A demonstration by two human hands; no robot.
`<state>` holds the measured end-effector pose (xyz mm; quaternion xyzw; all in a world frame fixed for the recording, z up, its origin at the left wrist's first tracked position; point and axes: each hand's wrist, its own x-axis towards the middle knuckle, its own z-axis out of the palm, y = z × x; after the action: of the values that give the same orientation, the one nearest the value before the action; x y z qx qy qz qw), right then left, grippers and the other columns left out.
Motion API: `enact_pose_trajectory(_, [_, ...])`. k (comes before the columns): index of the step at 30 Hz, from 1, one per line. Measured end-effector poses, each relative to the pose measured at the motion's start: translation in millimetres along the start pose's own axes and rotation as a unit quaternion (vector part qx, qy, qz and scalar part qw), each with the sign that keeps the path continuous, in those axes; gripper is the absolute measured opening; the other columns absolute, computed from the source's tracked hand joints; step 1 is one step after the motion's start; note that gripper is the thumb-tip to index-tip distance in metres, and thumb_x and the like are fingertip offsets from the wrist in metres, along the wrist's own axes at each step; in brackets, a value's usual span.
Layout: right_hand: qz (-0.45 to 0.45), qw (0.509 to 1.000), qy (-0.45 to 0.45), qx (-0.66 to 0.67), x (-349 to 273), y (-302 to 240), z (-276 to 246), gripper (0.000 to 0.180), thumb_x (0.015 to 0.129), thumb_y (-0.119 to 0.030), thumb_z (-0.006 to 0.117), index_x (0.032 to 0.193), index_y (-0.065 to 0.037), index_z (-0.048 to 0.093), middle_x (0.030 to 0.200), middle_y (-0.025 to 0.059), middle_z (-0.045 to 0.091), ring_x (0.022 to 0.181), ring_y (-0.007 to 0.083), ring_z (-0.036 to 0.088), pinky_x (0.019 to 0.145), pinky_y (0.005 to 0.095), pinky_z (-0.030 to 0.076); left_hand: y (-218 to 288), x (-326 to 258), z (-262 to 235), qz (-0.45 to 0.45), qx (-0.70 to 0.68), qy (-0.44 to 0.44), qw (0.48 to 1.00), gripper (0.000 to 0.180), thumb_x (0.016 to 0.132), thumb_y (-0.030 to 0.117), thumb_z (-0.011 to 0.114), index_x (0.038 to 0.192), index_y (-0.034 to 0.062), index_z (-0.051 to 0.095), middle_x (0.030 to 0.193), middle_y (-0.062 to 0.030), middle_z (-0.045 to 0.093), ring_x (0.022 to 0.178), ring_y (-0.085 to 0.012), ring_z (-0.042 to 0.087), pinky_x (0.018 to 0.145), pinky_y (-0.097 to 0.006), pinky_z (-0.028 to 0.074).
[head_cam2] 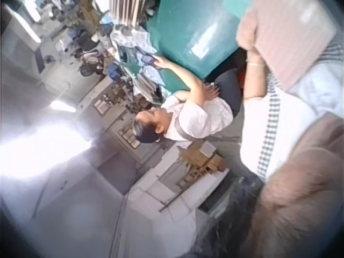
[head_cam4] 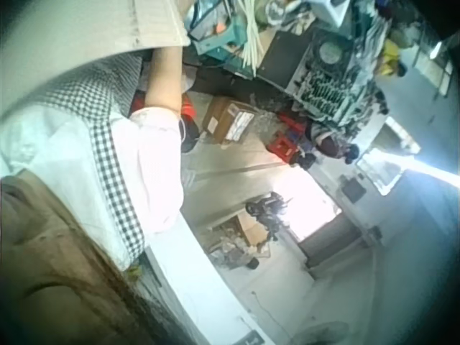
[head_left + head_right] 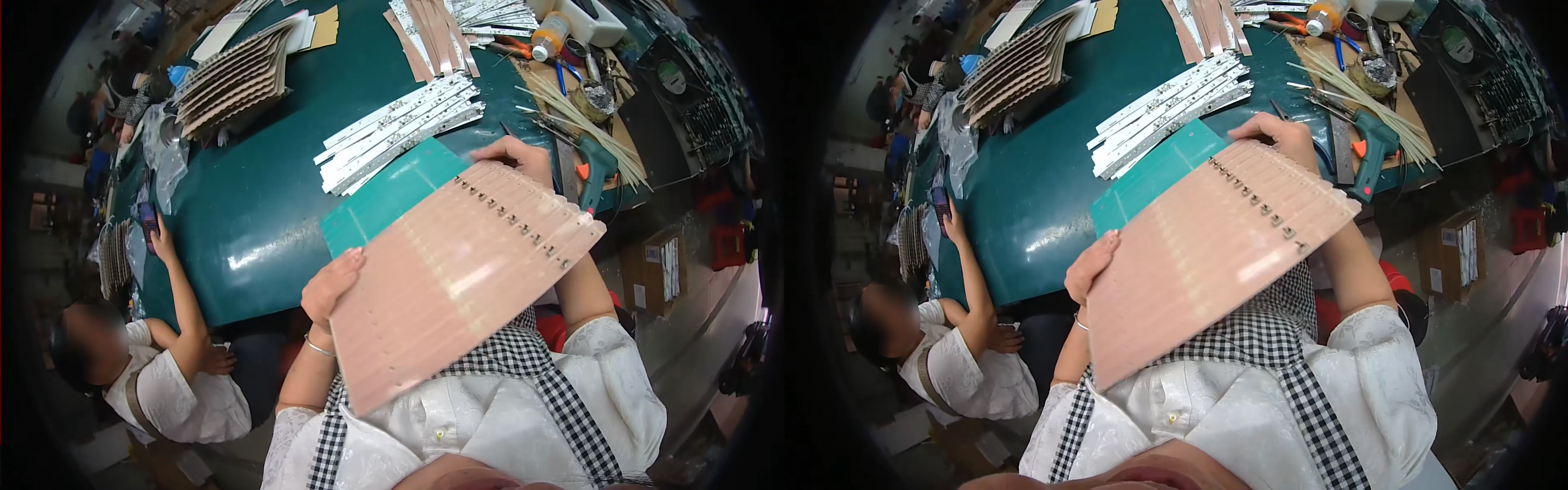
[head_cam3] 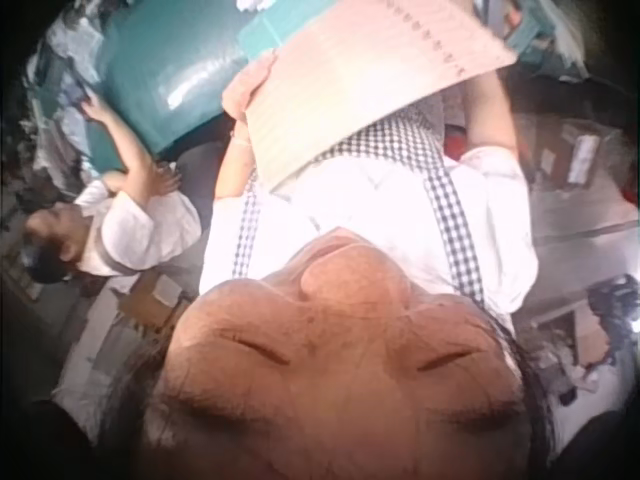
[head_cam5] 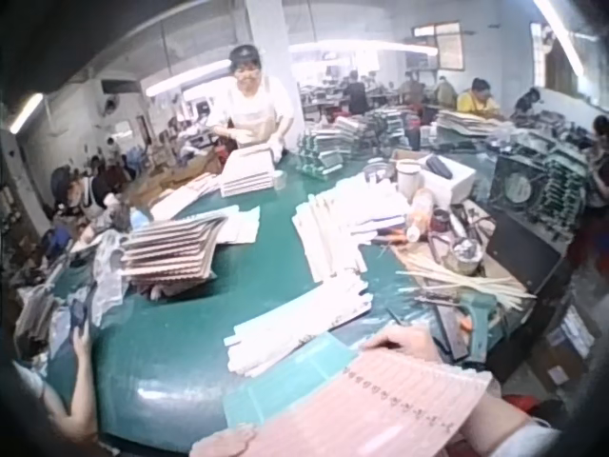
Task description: The person separates individual LED strips from larger panels by hand. They pick up a panel, peel off a strip, and place it on a growing pile on the table. This process is repeated for multiple panels throughout the clip.
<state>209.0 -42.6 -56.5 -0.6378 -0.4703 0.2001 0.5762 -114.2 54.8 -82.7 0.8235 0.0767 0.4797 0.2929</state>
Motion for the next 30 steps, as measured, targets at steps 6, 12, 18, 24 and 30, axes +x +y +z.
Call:
enact_pose_trajectory(6, [0.147,0.983,-0.057,0.089,15.2,12.7,-8.9,0.011,0.076,0.001,0.072,0.086,0.002,0.069,0.076,0.0032,0.067,0.068,0.009,0.061,0.063,0.0224,0.05,8.7,10.0,-14.0,-0.162,-0.131,0.207,0.956,0.024,0.085,-0.005,0.061,0.108,-0.0043,0.056,0.108,-0.017,0.065,0.099,-0.0302,0.064,0.089,-0.044,0.053])
enact_pose_trajectory(12, [0.142,0.979,-0.063,0.136,74.9,22.6,-7.7,0.011,0.076,0.002,0.071,0.086,0.003,0.068,0.075,0.0057,0.067,0.063,0.0104,0.06,0.058,0.0228,0.05,16.0,27.6,-46.9,-0.288,-0.219,0.363,0.859,0.036,0.087,-0.002,0.062,0.121,0.0018,0.051,0.119,-0.0121,0.058,0.104,-0.0251,0.06,0.091,-0.043,0.052])
enact_pose_trajectory(18, [0.011,0.962,0.02,-0.271,117.8,37.0,-8.9,0.022,0.074,-0.01,0.075,0.094,-0.003,0.071,0.085,0.0084,0.069,0.069,0.0121,0.063,0.064,0.0277,0.051,22.5,29.9,-34.3,-0.368,-0.267,0.326,0.829,0.043,0.084,-0.004,0.064,0.124,-0.0002,0.048,0.119,-0.0108,0.058,0.105,-0.0212,0.059,0.09,-0.037,0.05])
enact_pose_trajectory(24, [0.131,0.974,-0.131,0.131,66.6,-18.1,6.5,0.037,0.082,-0.009,0.069,0.116,0.001,0.061,0.099,0.0054,0.067,0.088,0.0105,0.061,0.076,0.0267,0.049,32.7,10.0,-8.1,-0.442,-0.281,0.277,0.805,0.048,0.083,-0.003,0.066,0.126,-0.0017,0.046,0.12,-0.0099,0.057,0.108,-0.0186,0.055,0.096,-0.035,0.043])
enact_pose_trajectory(30, [0.151,0.959,-0.199,0.133,38.8,-4.5,2.8,0.034,0.077,0.012,0.061,0.109,0.004,0.056,0.097,0.0028,0.062,0.087,0.0081,0.058,0.078,0.0235,0.049,33.4,8.5,-6.0,-0.46,-0.23,0.196,0.835,0.052,0.078,0.004,0.074,0.123,-0.0036,0.048,0.114,-0.0095,0.06,0.104,-0.018,0.057,0.094,-0.033,0.043])
